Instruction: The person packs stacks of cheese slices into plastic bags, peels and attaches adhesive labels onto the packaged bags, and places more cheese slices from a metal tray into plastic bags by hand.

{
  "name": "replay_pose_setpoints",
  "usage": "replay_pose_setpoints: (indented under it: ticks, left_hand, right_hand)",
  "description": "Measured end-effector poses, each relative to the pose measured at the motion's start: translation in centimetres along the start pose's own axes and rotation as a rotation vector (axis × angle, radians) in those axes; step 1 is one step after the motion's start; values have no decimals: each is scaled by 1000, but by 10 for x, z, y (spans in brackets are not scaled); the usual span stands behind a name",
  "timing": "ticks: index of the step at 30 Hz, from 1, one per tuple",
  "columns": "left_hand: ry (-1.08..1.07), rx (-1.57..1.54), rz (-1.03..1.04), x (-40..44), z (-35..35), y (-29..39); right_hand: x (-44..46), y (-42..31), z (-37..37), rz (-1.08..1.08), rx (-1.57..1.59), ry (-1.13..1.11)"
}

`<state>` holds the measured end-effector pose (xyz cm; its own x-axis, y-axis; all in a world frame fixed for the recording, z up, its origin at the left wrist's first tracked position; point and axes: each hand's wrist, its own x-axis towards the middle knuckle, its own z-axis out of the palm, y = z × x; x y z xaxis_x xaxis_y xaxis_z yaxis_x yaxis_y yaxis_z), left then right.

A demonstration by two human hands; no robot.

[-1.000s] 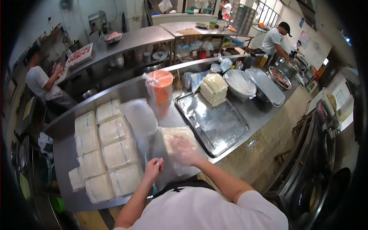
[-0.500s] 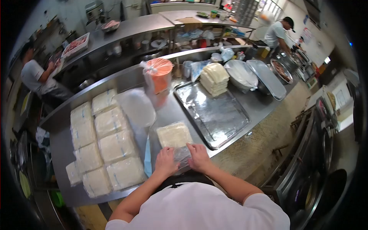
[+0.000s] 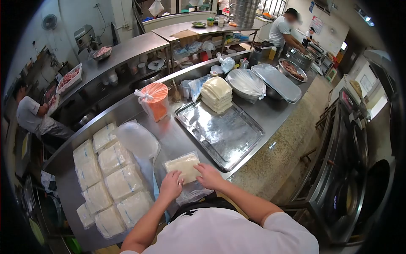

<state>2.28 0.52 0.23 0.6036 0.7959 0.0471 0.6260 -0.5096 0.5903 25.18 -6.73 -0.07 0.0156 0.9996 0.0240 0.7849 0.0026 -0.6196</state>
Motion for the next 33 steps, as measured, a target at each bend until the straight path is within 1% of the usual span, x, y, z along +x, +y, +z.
replay_pose_setpoints:
  ticks: [3, 6, 9, 12, 13, 15, 16, 18, 19, 21, 22, 24, 25, 27, 30, 33]
  left_hand:
    - [-96, 269, -45, 18, 24, -17]
    - [-141, 322, -80, 8, 21, -20]
    - [-225, 278, -181, -10, 15, -21]
    - [-202, 327, -236, -33, 16, -22]
    - [-143, 238, -234, -40, 18, -23]
    - [-28, 61, -228, -56, 23, -27]
    - [-43, -48, -342, -62, 28, -27]
    - [-72, -266, -564, -71, 40, -21]
    - [-52, -256, -595, -73, 45, -18]
    - [-12, -236, -657, -75, 51, -11]
    - [-62, -312, -711, -74, 48, -10]
    - [-162, -465, -816, -70, 40, -9]
    - [-189, -604, -850, -72, 45, -17]
    - [-244, -886, -912, -79, 59, -40]
    - [-199, -1154, -949, -86, 61, -49]
    - [-200, -1473, -925, -93, 68, -60]
  right_hand:
    - [36, -4, 25, -77, -267, -69]
    - [37, 11, 41, 36, -382, -213]
    - [24, 28, 41, 16, -407, -227]
    - [-1, 25, 21, 45, -441, -305]
    - [-12, 24, 18, 8, -442, -215]
    - [-24, 33, 21, 67, -260, -133]
    - [-27, 34, 23, 97, -167, -93]
    - [-31, 30, 26, 284, -9, -75]
    - [-33, 26, 25, 379, 70, -64]
    - [-33, 21, 24, 463, 44, -73]
    - [-32, 18, 24, 506, 32, -78]
    - [-26, 14, 13, 696, 222, -276]
    - [-24, 12, 9, 789, 317, -375]
    - [-34, 28, 24, 803, 466, -352]
    - [-45, 34, 28, 837, 672, -359]
    - [-52, 26, 26, 835, 790, -340]
